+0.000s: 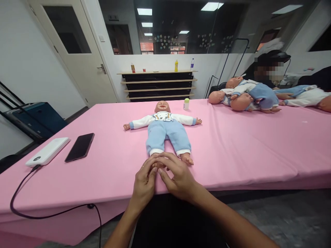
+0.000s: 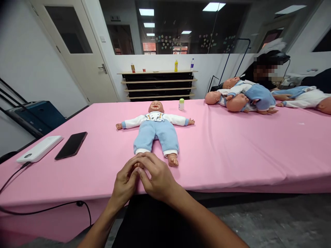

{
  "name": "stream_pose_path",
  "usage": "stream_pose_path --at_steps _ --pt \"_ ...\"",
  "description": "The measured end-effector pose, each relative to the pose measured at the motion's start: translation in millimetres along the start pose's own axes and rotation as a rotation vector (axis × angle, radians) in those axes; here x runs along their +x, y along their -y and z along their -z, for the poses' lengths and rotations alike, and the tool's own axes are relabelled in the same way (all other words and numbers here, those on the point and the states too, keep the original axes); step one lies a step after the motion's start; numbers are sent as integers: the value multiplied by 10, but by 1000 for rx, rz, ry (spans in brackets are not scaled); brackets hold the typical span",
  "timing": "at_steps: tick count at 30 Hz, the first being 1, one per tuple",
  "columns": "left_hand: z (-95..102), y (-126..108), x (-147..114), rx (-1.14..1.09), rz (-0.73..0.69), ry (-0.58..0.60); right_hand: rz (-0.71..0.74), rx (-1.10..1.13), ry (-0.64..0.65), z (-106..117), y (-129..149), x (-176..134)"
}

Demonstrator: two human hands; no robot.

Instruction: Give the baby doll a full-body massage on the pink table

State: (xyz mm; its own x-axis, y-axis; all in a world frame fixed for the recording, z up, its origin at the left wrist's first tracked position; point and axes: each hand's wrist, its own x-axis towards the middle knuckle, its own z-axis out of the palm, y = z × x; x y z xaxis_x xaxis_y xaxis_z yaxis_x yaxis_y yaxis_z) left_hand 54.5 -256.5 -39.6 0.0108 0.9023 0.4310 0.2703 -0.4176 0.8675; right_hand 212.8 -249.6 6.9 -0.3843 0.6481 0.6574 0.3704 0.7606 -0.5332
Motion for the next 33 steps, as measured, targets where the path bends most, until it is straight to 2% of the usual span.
stream_pose_path --at_steps 3,5,11,18,24,29,33 --pt "26 10 7 -152 124 -33 -99 48 96 -192 -103 72" --pt "61 23 22 -293 188 -47 -123 66 116 -274 -191 55" --pt "118 57 61 -580 299 -45 -89 194 88 -315 -288 29" --pt "108 31 57 -832 388 -8 -146 180 21 -347 -270 79" --pt "130 61 66 -870 415 17 -219 205 -66 -427 -225 70" --pt "128 49 92 -634 354 55 -239 281 -120 -438 -255 40" --pt "105 31 108 -525 327 10 -214 283 -143 -444 -283 19"
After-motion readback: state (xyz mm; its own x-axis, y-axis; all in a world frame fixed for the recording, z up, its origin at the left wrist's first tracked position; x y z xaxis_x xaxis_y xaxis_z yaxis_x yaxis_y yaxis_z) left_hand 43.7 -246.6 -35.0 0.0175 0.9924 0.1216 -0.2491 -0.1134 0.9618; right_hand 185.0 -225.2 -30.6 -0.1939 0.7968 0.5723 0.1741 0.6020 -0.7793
